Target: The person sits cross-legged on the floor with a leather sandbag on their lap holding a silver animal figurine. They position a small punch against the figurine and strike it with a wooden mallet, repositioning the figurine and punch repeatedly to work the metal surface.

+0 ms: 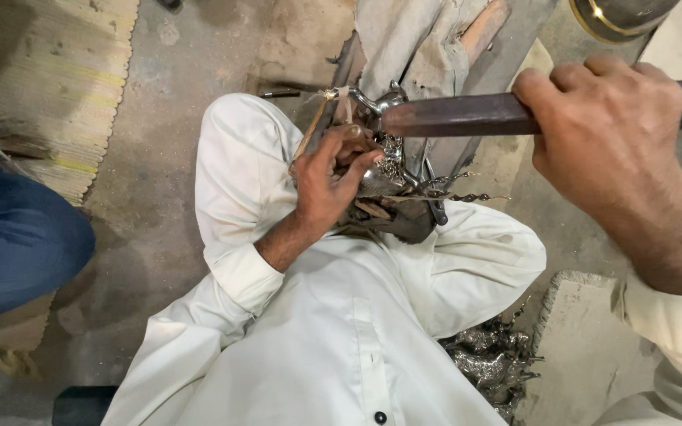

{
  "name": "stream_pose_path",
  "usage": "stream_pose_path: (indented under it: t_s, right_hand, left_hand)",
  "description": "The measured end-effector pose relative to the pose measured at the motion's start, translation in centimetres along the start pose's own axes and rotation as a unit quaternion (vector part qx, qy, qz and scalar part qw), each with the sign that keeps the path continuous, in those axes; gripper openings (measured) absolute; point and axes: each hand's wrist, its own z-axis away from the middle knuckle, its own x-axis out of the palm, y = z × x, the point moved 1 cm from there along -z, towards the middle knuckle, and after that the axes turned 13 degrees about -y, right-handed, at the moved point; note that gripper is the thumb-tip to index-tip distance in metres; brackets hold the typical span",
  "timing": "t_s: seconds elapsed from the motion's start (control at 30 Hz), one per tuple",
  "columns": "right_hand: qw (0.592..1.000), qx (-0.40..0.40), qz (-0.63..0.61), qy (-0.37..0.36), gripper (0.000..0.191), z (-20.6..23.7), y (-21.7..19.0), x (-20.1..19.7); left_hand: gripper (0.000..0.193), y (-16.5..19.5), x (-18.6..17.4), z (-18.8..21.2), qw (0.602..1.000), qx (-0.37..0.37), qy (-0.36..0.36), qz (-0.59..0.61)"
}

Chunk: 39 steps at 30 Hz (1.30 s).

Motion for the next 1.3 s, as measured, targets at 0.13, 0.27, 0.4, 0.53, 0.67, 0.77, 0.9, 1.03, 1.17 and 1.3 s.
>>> stream_pose_path:
  t_s: [0.13,0.27,0.4,0.53,0.67,0.77,0.9,1.03,1.17,1.3]
  right_hand:
    - [0.999,-0.008,-0.039,0.024,0.018,-0.1,0.0,0.3]
    - [0.997,-0.032,-0.004,0.065,0.019,-0.1,-0.3,-0.1]
    - [0.998,-0.026,-0.041,0.042,0.022,0.1,-0.4,-0.9]
    - [0.999,-0.021,-0.035,0.027,0.023,0.6,-0.5,-2.1]
    - [1.0,-0.017,0.012,0.011,0.019,0.0,-1.4,-2.8]
    - [0.995,-0.009,-0.099,0.015,0.025,0.1,-1.1,-3.5]
    - [0.999,-0.007,-0.039,0.012,0.014,0.1,-1.5,-3.1]
    - [0.999,-0.008,-0.041,0.023,0.012,0.1,-1.7,-2.3]
    - [0.988,-0.004,-0.147,0.043,0.018,0.6,-1.1,-1.9]
    - [0.999,0.001,-0.031,0.02,0.019,0.6,-1.1,-1.5]
  left_hand:
    - [0.034,-0.2,-0.3,0.2,0.998,0.014,-0.056,-0.027]
    - [0.03,0.2,-0.4,0.2,0.993,0.061,-0.065,-0.084]
    - [0.026,0.4,-0.4,0.2,0.992,0.053,-0.064,-0.098]
    - [0.022,0.3,-0.2,0.2,0.991,0.056,-0.066,-0.102]
    - [0.025,0.1,-0.2,0.3,0.986,0.048,-0.063,-0.144]
    - [0.024,0.0,-0.1,0.3,0.991,0.041,-0.061,-0.114]
    - [0.024,0.1,-0.2,0.2,0.989,0.054,-0.065,-0.122]
    - [0.025,0.2,-0.4,0.2,0.99,0.056,-0.064,-0.111]
    - [0.024,0.2,-0.4,0.1,0.991,0.066,-0.058,-0.101]
    - [0.023,0.1,-0.5,0.1,0.989,0.072,-0.074,-0.105]
